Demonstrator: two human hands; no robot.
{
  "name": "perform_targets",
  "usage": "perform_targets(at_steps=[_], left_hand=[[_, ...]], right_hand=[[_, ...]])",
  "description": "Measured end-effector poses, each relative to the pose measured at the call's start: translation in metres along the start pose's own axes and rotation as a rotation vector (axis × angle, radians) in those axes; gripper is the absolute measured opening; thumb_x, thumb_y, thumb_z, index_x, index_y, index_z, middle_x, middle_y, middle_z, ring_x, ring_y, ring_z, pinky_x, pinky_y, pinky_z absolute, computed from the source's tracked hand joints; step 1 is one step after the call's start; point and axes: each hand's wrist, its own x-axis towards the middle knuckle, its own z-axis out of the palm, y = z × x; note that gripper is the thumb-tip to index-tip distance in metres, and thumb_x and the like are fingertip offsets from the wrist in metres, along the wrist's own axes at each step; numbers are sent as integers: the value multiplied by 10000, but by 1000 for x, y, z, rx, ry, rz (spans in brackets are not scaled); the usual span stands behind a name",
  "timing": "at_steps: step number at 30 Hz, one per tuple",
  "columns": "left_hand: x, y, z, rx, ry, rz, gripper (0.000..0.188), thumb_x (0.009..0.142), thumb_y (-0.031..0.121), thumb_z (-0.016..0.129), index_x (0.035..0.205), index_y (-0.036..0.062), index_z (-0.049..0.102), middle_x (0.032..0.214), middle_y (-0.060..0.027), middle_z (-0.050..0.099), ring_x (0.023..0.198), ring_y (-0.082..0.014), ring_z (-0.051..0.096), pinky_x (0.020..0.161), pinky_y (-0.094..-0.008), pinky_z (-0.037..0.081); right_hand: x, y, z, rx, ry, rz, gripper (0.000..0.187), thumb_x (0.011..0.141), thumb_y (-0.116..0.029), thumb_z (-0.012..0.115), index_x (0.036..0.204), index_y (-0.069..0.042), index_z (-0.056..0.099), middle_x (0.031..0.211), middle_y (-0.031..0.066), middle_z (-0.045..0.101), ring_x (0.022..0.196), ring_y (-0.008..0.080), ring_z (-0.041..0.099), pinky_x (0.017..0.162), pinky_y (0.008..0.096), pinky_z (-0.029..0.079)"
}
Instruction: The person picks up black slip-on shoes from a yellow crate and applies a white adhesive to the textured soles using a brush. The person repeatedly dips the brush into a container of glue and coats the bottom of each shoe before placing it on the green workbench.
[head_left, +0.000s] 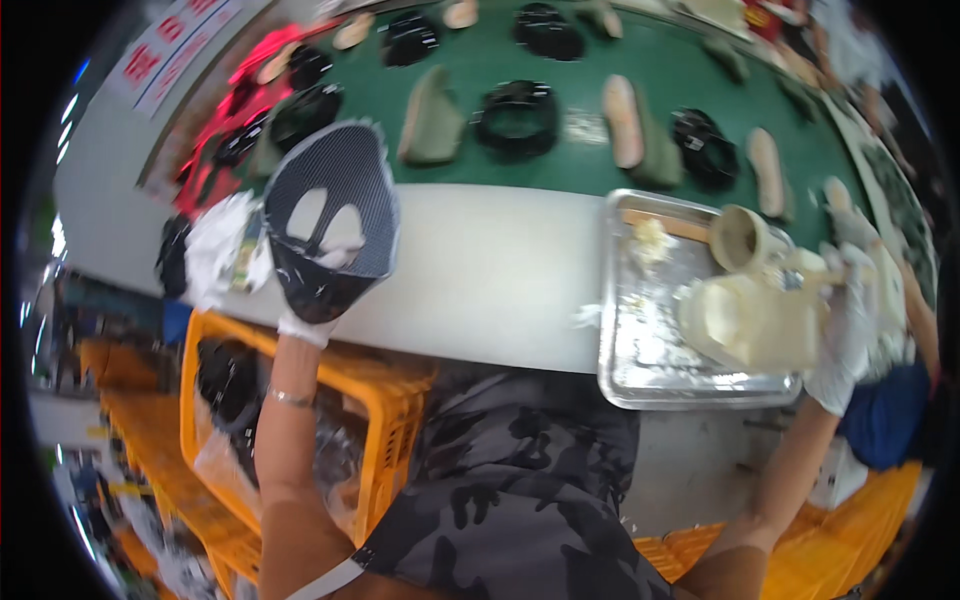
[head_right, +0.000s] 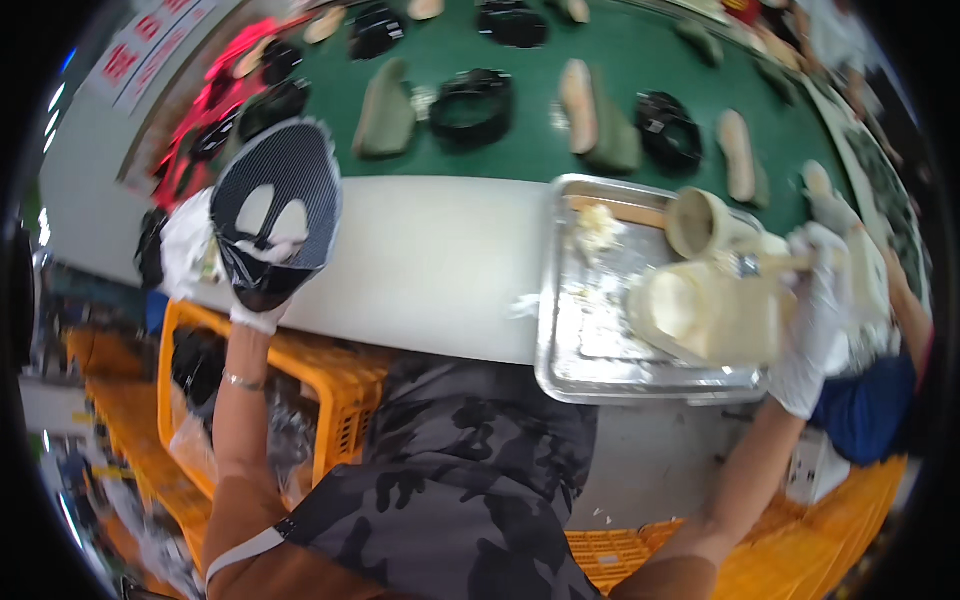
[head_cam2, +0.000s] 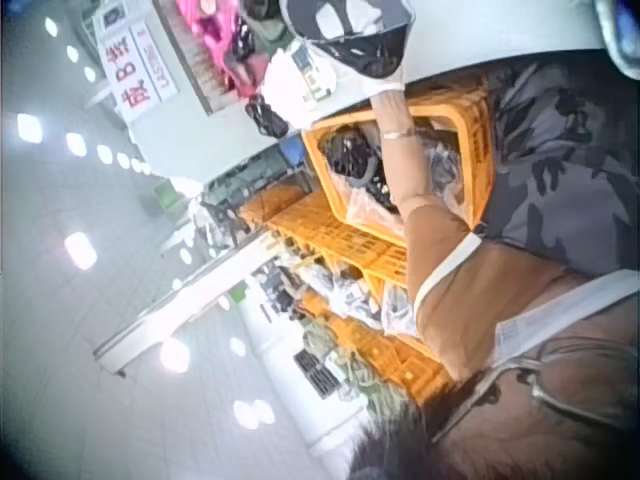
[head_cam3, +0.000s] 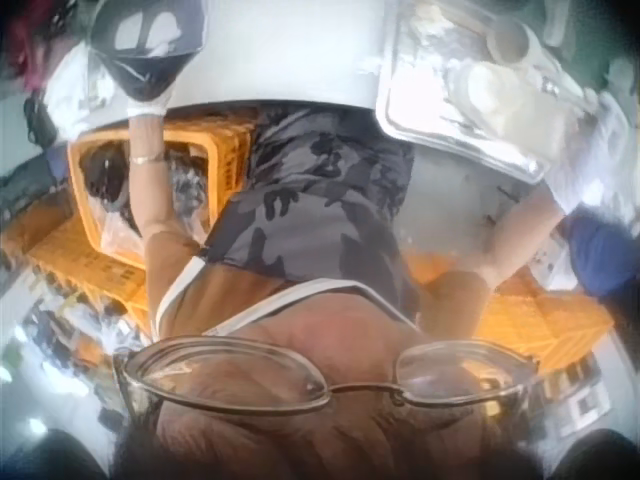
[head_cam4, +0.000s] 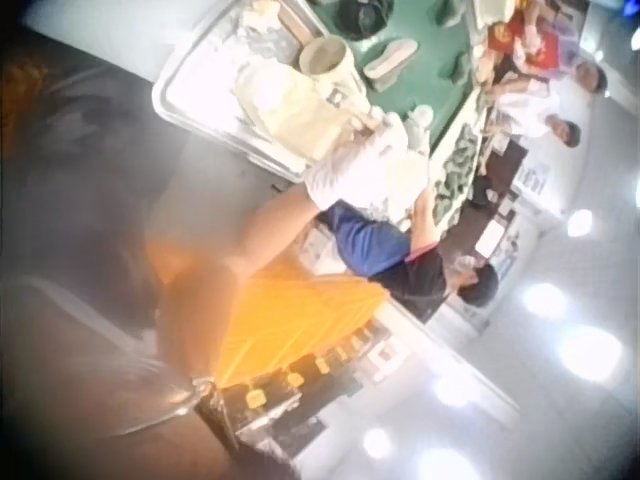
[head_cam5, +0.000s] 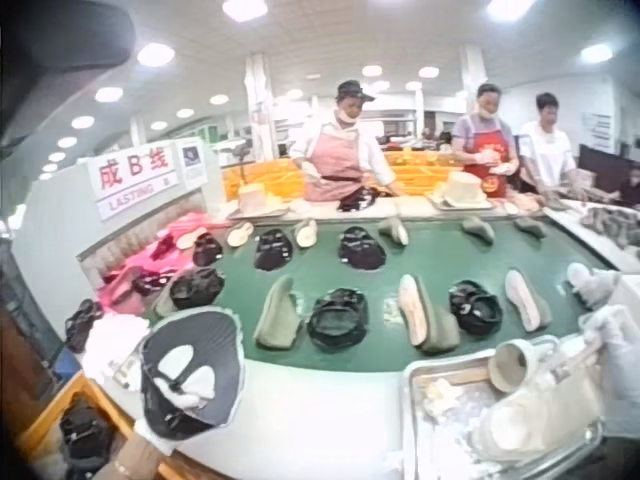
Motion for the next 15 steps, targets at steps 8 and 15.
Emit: perform_targets(at_steps=[8, 15], left_hand=[[15, 21, 85, -741, -179, -494, 317, 912, 257, 483, 1141, 42, 522, 1031, -109, 568, 840, -247, 600, 482, -199, 426], [26, 61, 158, 580, -255, 401, 168, 743, 91, 680, 882, 16, 623, 853, -50, 636, 711, -144, 608, 639, -268, 496]], right_hand=[[-42, -25, 18, -85, 12, -85, 114, 932, -121, 475, 978, -39, 540, 917, 74, 588, 788, 95, 568, 575, 196, 463], [-135, 14, 54, -98, 138, -146, 139, 923, -67, 447, 1036, 12, 433, 1053, 155, 540, 854, 206, 604, 740, 303, 541]])
